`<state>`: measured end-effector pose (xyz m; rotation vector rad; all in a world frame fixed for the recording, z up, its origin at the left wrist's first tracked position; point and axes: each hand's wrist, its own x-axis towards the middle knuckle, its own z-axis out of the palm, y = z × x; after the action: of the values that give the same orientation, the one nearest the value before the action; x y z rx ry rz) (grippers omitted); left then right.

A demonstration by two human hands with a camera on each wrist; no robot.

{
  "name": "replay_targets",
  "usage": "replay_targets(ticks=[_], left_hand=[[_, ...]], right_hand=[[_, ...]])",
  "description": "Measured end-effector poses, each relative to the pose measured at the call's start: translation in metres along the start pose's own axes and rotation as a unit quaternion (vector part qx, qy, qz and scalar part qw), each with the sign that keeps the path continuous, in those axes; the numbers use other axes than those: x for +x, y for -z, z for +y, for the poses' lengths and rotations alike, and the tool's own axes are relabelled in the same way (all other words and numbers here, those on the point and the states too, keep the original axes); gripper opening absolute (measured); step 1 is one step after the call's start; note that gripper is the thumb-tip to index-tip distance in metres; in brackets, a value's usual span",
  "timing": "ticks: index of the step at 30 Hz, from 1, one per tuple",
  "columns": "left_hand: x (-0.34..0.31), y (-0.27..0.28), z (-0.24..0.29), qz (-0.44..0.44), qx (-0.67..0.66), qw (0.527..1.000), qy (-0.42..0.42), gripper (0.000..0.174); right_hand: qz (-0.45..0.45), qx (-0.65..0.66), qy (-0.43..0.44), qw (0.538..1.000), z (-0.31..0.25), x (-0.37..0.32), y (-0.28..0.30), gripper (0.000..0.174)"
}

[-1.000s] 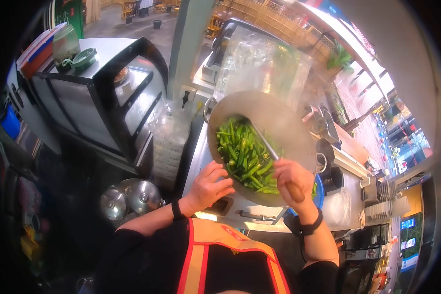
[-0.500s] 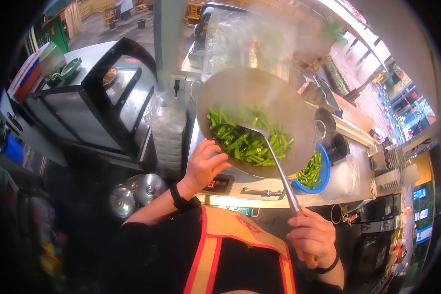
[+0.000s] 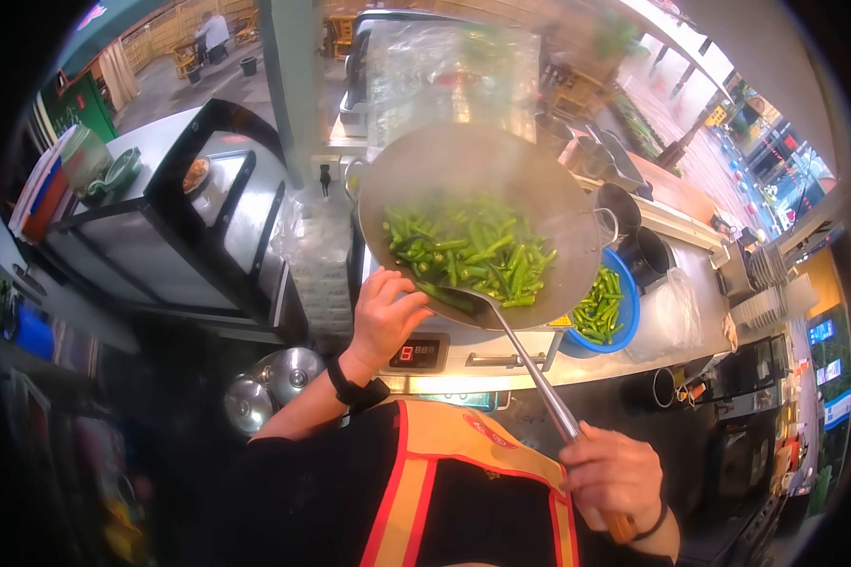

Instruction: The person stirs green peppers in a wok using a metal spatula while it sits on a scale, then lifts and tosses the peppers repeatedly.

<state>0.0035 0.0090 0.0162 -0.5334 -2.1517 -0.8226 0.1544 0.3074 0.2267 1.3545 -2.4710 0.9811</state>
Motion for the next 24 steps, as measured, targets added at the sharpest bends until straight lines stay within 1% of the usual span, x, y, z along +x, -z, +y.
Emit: replay_targets(ticks=[4, 6, 8, 11, 13, 17, 19, 24], left_hand=[[0.001, 0.001, -0.002, -0.012, 0.007, 1.0, -0.008, 0.027], [0.001, 0.001, -0.002, -0.014, 0.006, 1.0, -0.01, 0.027], [0.001, 0.001, -0.002, -0.014, 0.005, 1.0, -0.01, 0.027], [0.002, 0.002, -0.002, -0.021, 0.003, 1.0, -0.012, 0.027], [0.002, 0.001, -0.003, -0.022, 0.002, 1.0, -0.011, 0.028], [0.0, -0.001, -0.004, -0.022, -0.001, 1.0, -0.012, 0.028], [0.001, 0.0, -0.004, -0.022, -0.002, 1.0, -0.011, 0.027], [0.002, 0.0, -0.002, -0.027, 0.002, 1.0, -0.014, 0.025]], right_hand=[[0.007, -0.01, 0.019, 1.0, 0.037, 0.015, -0.034, 0.013], [-0.013, -0.03, 0.039, 0.999, 0.061, 0.019, -0.057, 0.012], [0.0, -0.034, 0.053, 0.998, 0.08, 0.024, -0.073, 0.011], [0.014, -0.048, 0.075, 0.996, 0.095, 0.033, -0.088, 0.01], [-0.003, -0.077, 0.1, 0.992, 0.106, 0.035, -0.098, 0.013], [0.006, -0.097, 0.101, 0.99, 0.135, 0.041, -0.118, 0.015], [0.029, -0.133, 0.107, 0.985, 0.143, 0.048, -0.127, 0.016], [0.048, -0.152, 0.102, 0.982, 0.154, 0.064, -0.138, 0.018]])
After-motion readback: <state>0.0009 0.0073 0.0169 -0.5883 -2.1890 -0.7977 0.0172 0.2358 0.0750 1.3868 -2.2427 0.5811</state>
